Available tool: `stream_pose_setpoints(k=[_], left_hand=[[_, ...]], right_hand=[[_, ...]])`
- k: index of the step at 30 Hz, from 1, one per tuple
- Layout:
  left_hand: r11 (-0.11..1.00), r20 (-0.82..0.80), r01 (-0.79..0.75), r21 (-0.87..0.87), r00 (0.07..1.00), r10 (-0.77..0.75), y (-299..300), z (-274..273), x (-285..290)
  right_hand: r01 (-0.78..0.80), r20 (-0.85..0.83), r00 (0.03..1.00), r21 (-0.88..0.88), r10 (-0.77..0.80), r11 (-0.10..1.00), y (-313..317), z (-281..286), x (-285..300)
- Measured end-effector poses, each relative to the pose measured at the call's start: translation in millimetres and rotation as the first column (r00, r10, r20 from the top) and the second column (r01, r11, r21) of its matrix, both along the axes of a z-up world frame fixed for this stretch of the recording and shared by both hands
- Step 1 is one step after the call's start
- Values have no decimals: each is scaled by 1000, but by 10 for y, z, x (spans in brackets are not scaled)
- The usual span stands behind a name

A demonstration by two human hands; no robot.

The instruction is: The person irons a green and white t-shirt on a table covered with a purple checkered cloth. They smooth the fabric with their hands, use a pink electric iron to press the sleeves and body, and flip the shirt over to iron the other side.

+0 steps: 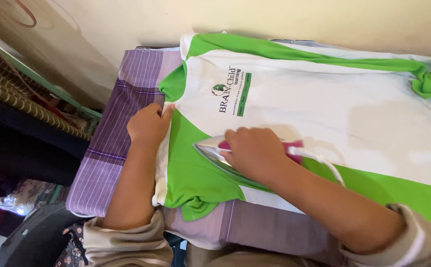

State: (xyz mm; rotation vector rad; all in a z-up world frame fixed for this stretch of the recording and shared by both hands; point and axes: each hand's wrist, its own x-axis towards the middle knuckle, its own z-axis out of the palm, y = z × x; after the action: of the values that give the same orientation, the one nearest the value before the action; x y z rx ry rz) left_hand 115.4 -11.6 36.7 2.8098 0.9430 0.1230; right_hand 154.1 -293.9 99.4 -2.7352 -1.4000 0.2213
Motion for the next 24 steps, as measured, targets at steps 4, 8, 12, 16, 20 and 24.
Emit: stream_pose_setpoints(k=[4, 8, 12, 16, 20, 24], left_hand=[[999, -28, 38, -20, 999, -39, 91, -120, 54], [999, -11, -5, -47, 1000, 5, 36, -114, 80], [994, 19, -4, -111, 1000, 6, 97, -126, 96], [993, 5, 0, -117, 1000, 1, 153, -214, 81], [995, 20, 13, -99, 1000, -11, 181, -230, 94], [995, 21, 29, -100, 999, -27, 216, -266, 97]], right_hand=[[-26, 30, 999, 75, 23, 997, 246, -184, 98], [-38, 0, 999, 96, 38, 995, 194, -182, 51], [-37, -42, 998, 33, 39, 999, -90, -67, -103], [-8, -50, 999, -56, 5, 998, -354, 128, -160], [25, -47, 998, -72, -29, 997, -409, 159, -93], [48, -90, 995, -54, -53, 997, -389, 291, -24]])
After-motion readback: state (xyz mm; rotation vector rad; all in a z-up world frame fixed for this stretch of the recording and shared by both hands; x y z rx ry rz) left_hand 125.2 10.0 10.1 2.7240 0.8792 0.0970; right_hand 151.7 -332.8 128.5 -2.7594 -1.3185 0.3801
